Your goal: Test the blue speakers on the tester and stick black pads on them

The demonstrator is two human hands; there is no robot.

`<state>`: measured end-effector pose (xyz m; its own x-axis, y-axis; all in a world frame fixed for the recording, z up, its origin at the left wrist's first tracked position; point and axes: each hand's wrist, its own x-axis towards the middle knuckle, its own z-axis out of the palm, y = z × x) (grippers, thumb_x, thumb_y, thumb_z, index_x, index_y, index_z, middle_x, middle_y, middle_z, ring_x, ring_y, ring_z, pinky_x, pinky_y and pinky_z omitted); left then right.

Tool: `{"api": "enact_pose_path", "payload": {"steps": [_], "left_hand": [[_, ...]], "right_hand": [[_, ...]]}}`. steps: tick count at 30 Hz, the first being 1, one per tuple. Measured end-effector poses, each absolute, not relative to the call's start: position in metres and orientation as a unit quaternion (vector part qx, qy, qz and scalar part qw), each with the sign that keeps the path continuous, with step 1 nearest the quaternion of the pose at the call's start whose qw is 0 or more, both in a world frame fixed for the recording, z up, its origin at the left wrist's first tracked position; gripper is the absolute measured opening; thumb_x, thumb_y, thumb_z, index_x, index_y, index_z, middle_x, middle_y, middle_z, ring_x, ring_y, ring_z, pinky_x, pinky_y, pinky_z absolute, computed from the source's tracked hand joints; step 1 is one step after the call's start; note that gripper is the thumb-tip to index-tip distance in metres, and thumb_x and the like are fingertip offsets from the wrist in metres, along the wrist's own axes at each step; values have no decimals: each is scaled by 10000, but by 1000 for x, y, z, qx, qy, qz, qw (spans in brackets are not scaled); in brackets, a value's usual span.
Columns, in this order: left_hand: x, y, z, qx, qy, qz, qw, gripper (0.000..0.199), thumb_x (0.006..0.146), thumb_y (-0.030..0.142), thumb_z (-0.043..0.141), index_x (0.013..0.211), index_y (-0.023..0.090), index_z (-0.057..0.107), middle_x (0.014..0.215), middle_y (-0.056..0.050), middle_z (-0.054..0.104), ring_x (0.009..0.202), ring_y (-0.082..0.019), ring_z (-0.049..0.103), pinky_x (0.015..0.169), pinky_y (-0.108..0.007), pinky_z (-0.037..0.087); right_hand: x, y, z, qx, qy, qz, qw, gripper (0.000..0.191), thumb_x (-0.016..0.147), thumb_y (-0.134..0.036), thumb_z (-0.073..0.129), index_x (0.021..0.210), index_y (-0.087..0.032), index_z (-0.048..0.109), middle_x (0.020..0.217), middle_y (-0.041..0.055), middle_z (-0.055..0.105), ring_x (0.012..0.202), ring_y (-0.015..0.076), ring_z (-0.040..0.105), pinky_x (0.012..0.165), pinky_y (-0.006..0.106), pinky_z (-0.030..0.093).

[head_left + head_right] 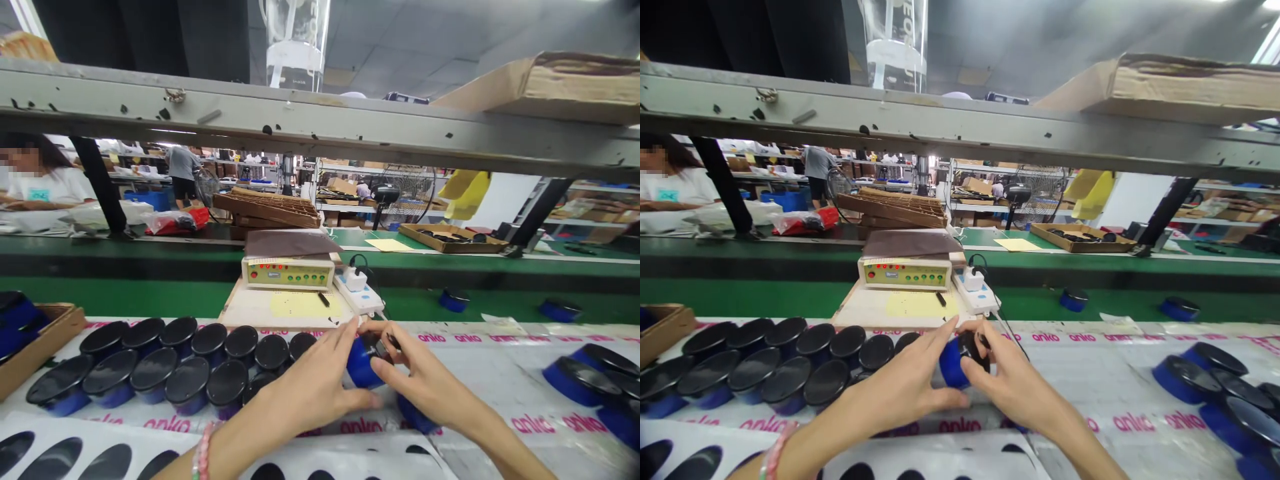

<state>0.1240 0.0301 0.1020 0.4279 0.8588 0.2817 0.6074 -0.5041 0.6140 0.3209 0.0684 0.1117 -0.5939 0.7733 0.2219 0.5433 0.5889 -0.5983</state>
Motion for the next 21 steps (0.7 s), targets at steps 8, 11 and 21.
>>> {"api": "enact_pose_path", "payload": {"steps": [8,11,21], "left_hand": [[130,30,98,796,454,321,242,967,743,266,696,1471,226,61,1362,-120,480,1178,-279,516,952,-409,449],[109,29,113,806,492,254,208,947,733,325,731,1462,184,143,1348,-163,474,1222,-299,466,988,-424,412],[54,21,151,801,562,193,77,424,904,371,519,1290,202,476,1326,-90,510,1229,-255,448,1012,-402,377]], "right_hand": [[298,54,119,-378,-835,262,301,182,917,-336,410,1062,-238,462,756,-34,386,671,135,422,606,250,383],[294,62,116,-413,-840,238,259,204,908,-348,416,1065,-230,471,749,-35,404,679,144,441,621,263,387],[266,95,90,-412,-854,243,205,255,857,-440,499,968,-212,523,752,-11,560,652,161,542,599,273,409]]}}
